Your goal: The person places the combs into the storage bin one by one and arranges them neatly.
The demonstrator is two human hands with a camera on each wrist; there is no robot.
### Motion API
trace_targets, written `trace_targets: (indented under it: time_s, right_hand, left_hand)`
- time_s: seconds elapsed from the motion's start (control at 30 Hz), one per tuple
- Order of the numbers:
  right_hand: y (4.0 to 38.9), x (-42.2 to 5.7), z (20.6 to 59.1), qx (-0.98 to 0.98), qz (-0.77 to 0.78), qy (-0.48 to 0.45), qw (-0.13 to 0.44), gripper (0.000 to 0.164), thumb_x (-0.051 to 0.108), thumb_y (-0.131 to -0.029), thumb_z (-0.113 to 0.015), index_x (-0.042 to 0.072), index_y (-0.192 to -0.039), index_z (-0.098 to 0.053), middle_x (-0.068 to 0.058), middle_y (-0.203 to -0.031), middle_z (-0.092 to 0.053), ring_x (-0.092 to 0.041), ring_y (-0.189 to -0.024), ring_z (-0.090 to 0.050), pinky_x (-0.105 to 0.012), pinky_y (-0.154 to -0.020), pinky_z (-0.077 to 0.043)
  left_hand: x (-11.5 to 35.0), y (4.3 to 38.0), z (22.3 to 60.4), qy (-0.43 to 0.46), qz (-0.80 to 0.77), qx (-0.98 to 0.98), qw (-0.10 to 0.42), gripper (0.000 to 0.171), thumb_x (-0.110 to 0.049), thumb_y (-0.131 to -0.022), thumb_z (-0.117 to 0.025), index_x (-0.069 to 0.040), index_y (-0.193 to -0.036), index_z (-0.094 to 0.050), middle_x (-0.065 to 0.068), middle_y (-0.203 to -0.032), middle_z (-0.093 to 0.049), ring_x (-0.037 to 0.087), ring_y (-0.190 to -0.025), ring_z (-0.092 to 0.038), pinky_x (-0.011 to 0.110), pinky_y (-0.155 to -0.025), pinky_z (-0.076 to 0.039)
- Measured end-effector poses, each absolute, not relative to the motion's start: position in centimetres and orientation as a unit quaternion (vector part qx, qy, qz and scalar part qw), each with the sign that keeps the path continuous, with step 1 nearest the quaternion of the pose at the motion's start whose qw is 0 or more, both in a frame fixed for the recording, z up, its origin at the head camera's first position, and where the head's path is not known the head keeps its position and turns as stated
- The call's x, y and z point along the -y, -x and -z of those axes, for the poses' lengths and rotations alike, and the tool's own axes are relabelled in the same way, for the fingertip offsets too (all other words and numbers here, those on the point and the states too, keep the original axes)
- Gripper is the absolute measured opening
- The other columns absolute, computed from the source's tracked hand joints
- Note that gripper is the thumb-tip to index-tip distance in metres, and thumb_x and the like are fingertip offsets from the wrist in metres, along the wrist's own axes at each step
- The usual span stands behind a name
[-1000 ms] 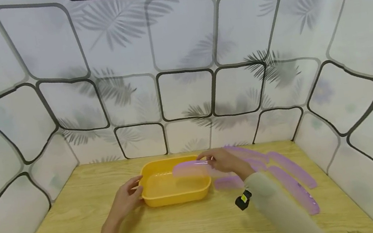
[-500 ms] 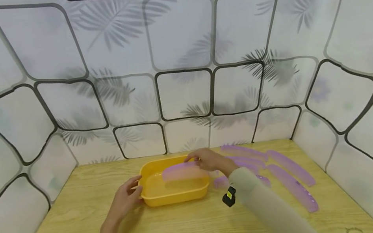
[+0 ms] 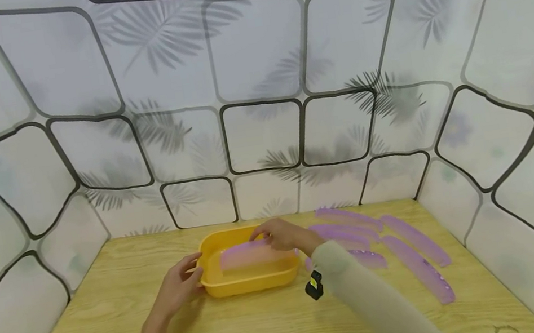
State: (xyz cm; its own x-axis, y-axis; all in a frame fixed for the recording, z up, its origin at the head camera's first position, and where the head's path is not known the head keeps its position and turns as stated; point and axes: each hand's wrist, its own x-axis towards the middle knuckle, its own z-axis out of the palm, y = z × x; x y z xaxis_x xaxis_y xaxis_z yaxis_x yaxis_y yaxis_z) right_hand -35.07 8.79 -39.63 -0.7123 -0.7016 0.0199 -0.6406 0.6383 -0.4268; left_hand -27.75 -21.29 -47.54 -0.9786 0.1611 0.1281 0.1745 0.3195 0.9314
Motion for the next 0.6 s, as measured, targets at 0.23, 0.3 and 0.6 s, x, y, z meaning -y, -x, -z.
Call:
trace_targets:
  time_s: [0.23, 0.3, 0.6]
  right_hand:
    - [34.7, -7.4, 40.8, -0.915, 0.19, 0.345, 0.089, 0.06, -0.023, -0.085, -0.051, 0.013, -0.128, -0.071, -0.017, -0.131, -0.067, -0.03, -0.117, -0.065, -0.042, -0.099, -0.058]
    - [34.7, -7.2, 41.1, -0.915, 0.187, 0.346, 0.091, 0.059, -0.023, -0.085, -0.052, 0.013, -0.128, -0.071, -0.016, -0.13, -0.068, -0.029, -0.116, -0.065, -0.042, -0.099, -0.058]
    - [34.6, -6.5, 42.0, -0.914, 0.192, 0.339, 0.118, 0.056, -0.02, -0.088, -0.056, 0.013, -0.131, -0.07, -0.017, -0.122, -0.07, -0.026, -0.107, -0.065, -0.035, -0.094, -0.057]
  left_hand:
    - [21.4, 27.7, 47.7, 0.108, 0.573, 0.812, 0.005, 0.049, -0.008, -0.106, -0.056, 0.01, -0.15, -0.043, 0.042, -0.145, -0.047, 0.051, -0.123, -0.062, 0.04, -0.081, -0.067]
    - [21.4, 27.8, 47.7, 0.107, 0.572, 0.813, 0.005, 0.048, -0.008, -0.106, -0.055, 0.009, -0.15, -0.043, 0.042, -0.145, -0.047, 0.051, -0.122, -0.062, 0.04, -0.08, -0.067]
    - [21.5, 27.9, 47.6, 0.109, 0.573, 0.812, -0.001, 0.049, -0.009, -0.107, -0.055, 0.009, -0.151, -0.042, 0.041, -0.146, -0.046, 0.051, -0.124, -0.061, 0.039, -0.08, -0.067]
